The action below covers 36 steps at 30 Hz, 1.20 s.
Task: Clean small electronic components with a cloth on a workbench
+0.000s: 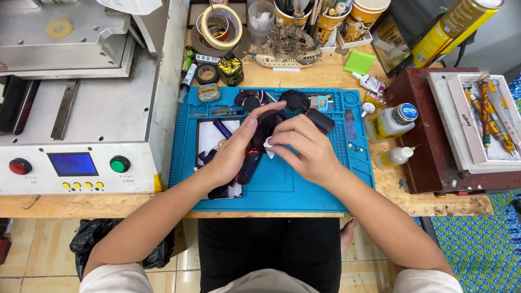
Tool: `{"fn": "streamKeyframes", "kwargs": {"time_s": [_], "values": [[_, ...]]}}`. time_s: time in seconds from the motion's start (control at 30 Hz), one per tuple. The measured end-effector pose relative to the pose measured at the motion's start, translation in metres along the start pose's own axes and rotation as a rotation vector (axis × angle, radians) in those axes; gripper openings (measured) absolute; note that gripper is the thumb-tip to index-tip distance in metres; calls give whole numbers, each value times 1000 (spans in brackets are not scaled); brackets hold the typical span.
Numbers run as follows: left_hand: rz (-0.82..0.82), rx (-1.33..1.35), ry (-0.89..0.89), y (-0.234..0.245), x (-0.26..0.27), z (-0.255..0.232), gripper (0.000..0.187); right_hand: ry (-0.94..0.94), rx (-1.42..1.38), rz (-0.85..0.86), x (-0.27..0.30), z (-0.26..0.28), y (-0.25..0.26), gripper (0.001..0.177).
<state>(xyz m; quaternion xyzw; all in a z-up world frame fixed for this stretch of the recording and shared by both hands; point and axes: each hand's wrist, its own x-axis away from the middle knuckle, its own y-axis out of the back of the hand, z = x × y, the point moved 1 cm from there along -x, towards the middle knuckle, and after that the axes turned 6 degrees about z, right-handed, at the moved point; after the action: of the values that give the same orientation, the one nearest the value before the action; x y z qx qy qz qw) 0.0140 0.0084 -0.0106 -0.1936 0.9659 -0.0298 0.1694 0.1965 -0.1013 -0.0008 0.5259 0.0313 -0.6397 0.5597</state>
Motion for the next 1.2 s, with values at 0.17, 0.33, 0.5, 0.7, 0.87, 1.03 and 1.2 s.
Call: {"fn": "streamKeyframes", "kwargs": {"time_s": [0.17, 0.33, 0.5, 0.7, 0.87, 1.03, 1.2], "values": [[-34, 200, 134, -8, 2, 18, 72, -59, 155, -97, 5, -33, 2, 9], [-55, 143, 136, 10, -6, 35, 74, -13, 226, -19, -9, -10, -7, 7], [-224, 418, 281, 5, -4, 33, 76, -1, 347, 22, -38, -46, 2, 11], [-246, 328, 319, 4, -7, 1, 76, 10, 294, 41, -20, -39, -15, 12], [-205, 298, 312, 6, -6, 21, 75, -75, 258, -57, -10, -55, -16, 12], [-276, 389, 354, 20, -6, 40, 72, 32, 296, 19, -11, -36, -24, 11], [-249, 445, 397, 5, -4, 45, 69, -60, 271, -94, -10, -52, -15, 11]]}}
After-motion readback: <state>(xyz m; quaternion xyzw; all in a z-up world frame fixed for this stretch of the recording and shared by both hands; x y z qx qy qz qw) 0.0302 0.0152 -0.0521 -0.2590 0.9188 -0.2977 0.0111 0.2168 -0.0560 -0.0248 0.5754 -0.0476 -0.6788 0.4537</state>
